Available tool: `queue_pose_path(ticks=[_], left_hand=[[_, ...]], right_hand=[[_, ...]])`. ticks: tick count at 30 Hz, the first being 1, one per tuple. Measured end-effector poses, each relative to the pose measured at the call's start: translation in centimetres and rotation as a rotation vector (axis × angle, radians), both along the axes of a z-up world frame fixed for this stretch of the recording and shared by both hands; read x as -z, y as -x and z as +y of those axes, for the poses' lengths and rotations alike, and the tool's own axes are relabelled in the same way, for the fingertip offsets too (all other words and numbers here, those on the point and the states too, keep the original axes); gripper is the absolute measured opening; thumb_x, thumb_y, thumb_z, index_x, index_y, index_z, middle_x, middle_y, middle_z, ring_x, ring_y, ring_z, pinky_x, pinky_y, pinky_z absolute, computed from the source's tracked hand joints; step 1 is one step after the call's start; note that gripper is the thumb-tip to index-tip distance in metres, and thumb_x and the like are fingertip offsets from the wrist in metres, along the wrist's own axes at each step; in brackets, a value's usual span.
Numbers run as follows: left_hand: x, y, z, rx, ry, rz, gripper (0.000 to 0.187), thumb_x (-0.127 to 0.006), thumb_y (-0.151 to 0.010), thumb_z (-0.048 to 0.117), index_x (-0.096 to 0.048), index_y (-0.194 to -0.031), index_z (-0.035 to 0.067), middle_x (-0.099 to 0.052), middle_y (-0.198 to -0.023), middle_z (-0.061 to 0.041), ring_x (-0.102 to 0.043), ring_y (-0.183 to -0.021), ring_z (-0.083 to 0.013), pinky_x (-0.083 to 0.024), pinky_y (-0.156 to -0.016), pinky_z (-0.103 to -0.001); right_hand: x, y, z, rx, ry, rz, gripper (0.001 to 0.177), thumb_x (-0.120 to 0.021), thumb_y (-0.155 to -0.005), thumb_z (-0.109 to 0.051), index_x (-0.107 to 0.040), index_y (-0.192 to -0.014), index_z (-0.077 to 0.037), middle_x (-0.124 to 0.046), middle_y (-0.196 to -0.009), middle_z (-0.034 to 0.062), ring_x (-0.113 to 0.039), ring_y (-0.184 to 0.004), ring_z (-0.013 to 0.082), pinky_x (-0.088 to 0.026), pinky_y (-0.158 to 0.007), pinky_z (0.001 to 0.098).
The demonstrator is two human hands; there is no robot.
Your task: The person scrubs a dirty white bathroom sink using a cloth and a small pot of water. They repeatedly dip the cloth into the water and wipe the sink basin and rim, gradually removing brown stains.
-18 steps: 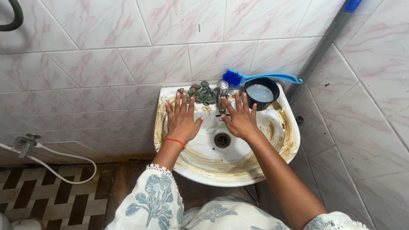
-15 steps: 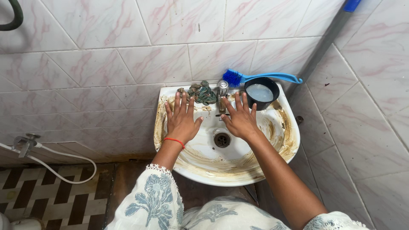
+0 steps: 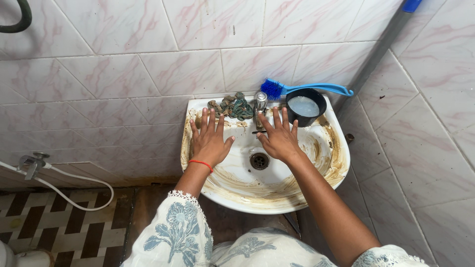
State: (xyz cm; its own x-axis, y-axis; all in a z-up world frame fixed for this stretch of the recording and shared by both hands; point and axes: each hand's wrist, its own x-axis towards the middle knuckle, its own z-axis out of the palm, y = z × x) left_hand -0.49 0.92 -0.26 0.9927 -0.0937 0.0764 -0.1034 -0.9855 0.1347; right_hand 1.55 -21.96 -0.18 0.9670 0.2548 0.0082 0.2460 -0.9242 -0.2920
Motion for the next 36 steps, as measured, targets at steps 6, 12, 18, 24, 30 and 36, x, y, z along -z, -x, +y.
queue_pose_path(ticks=[6, 12, 18, 24, 30, 36], left_hand=[[-0.4, 0.2, 1.9, -0.036, -0.069, 0.013, 0.082, -0.049, -0.095, 0.057, -0.026, -0.16, 0.013, -0.008, -0.17, -0.015, 0.008, -0.158, -0.0326, 0.005, -0.121, -0.062], [0.1, -0.4, 5.4, -0.129, -0.108, 0.126, 0.083, -0.048, -0.095, 0.059, -0.022, -0.161, 0.016, -0.002, -0.17, -0.012, 0.011, -0.156, -0.0293, 0.006, -0.122, -0.059], [1.7, -1.5, 10.0, -0.279, 0.119, 0.125, 0.081, -0.043, -0.098, 0.061, -0.025, -0.162, 0.015, -0.009, -0.171, -0.011, 0.01, -0.159, -0.0292, 0.004, -0.125, -0.057], [3.1, -2.1, 10.7, -0.261, 0.17, 0.194, 0.084, -0.04, -0.096, 0.064, -0.019, -0.162, 0.017, -0.003, -0.172, -0.007, 0.012, -0.158, -0.027, 0.004, -0.124, -0.057], [4.8, -2.5, 10.1, -0.181, 0.125, 0.215, 0.082, -0.04, -0.097, 0.063, -0.017, -0.162, 0.018, 0.002, -0.173, -0.007, 0.011, -0.158, -0.0258, 0.004, -0.125, -0.057], [5.4, -3.4, 8.6, -0.138, 0.121, 0.2, 0.082, -0.042, -0.096, 0.062, -0.018, -0.163, 0.019, 0.003, -0.172, -0.008, 0.008, -0.157, -0.025, 0.003, -0.124, -0.056]], right_hand=[[0.0, -0.5, 0.8, -0.024, 0.022, -0.031, 0.069, -0.047, -0.099, -0.05, -0.024, -0.161, -0.032, -0.003, -0.17, 0.019, 0.012, -0.156, 0.0409, -0.001, -0.118, 0.0702], [-0.6, -1.3, 3.6, -0.097, 0.011, -0.052, 0.068, -0.045, -0.1, -0.05, -0.025, -0.161, -0.031, -0.006, -0.169, 0.0198, 0.007, -0.155, 0.0422, -0.004, -0.12, 0.0674], [-0.2, -4.0, 6.7, -0.186, 0.026, -0.024, 0.066, -0.046, -0.101, -0.051, -0.028, -0.161, -0.028, -0.01, -0.169, 0.0212, -0.002, -0.157, 0.0417, -0.015, -0.122, 0.0613], [1.5, -8.2, 8.4, -0.176, 0.116, 0.02, 0.076, -0.053, -0.096, -0.05, -0.023, -0.163, -0.031, -0.008, -0.169, 0.0224, -0.005, -0.156, 0.0434, -0.02, -0.123, 0.056], [3.3, -9.9, 10.0, -0.154, 0.162, 0.062, 0.084, -0.054, -0.094, -0.057, -0.014, -0.163, -0.032, -0.005, -0.17, 0.0187, -0.005, -0.155, 0.0414, -0.018, -0.123, 0.0567], [2.8, -8.9, 11.9, -0.097, 0.171, 0.082, 0.087, -0.056, -0.091, -0.067, -0.015, -0.162, -0.038, -0.016, -0.168, 0.0164, -0.007, -0.156, 0.0416, -0.021, -0.121, 0.0595]])
